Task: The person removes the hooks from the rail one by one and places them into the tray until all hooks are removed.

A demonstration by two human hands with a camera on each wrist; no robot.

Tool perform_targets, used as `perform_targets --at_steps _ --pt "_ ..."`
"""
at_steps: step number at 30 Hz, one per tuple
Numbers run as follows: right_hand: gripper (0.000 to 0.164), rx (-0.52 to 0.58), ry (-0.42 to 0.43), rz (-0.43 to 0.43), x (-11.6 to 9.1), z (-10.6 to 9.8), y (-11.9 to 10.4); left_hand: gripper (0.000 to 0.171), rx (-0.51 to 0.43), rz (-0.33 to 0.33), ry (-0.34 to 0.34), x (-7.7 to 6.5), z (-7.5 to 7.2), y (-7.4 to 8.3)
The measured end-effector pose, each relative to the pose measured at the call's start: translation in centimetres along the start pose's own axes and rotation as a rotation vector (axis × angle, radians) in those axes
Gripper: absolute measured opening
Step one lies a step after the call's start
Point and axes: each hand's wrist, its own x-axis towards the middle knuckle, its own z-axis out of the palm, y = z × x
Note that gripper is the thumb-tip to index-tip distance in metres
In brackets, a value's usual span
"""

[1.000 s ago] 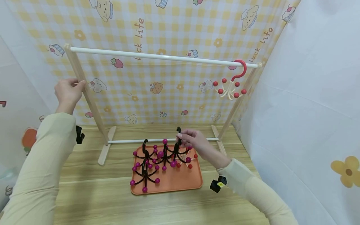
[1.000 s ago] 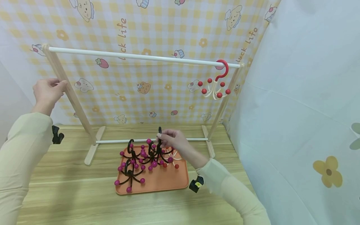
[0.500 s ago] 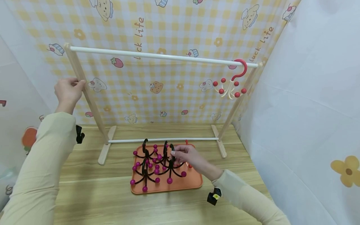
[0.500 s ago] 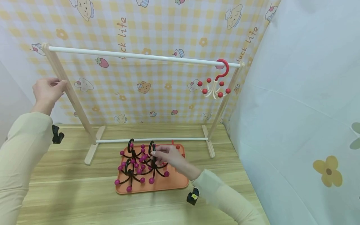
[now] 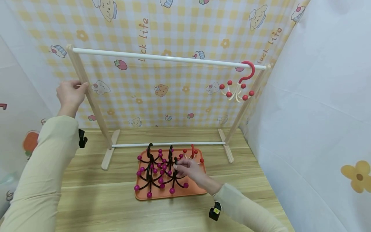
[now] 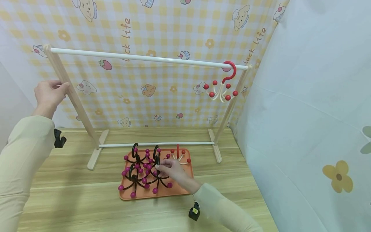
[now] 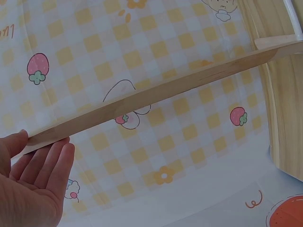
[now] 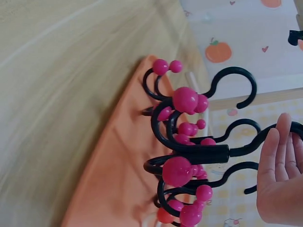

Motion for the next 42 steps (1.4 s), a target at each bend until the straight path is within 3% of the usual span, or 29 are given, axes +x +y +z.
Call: perform_targets --at_steps 14,26,42 --pt "0.024 0.012 0.079 -0.041 0.2 0.4 0.9 0.051 -0.009 -0.018 -0.002 -0.1 0.0 0.1" --pt "0.020 0.015 0.079 -0.065 -2.0 0.9 -0.7 0.051 -0.011 -0.009 -0.009 0.0 -0.1 0.1" --pt "0.019 -0.145 0.034 -0.078 -2.4 1.8 0.7 0.051 -0.010 -0.009 -0.018 -0.2 -0.1 0.2"
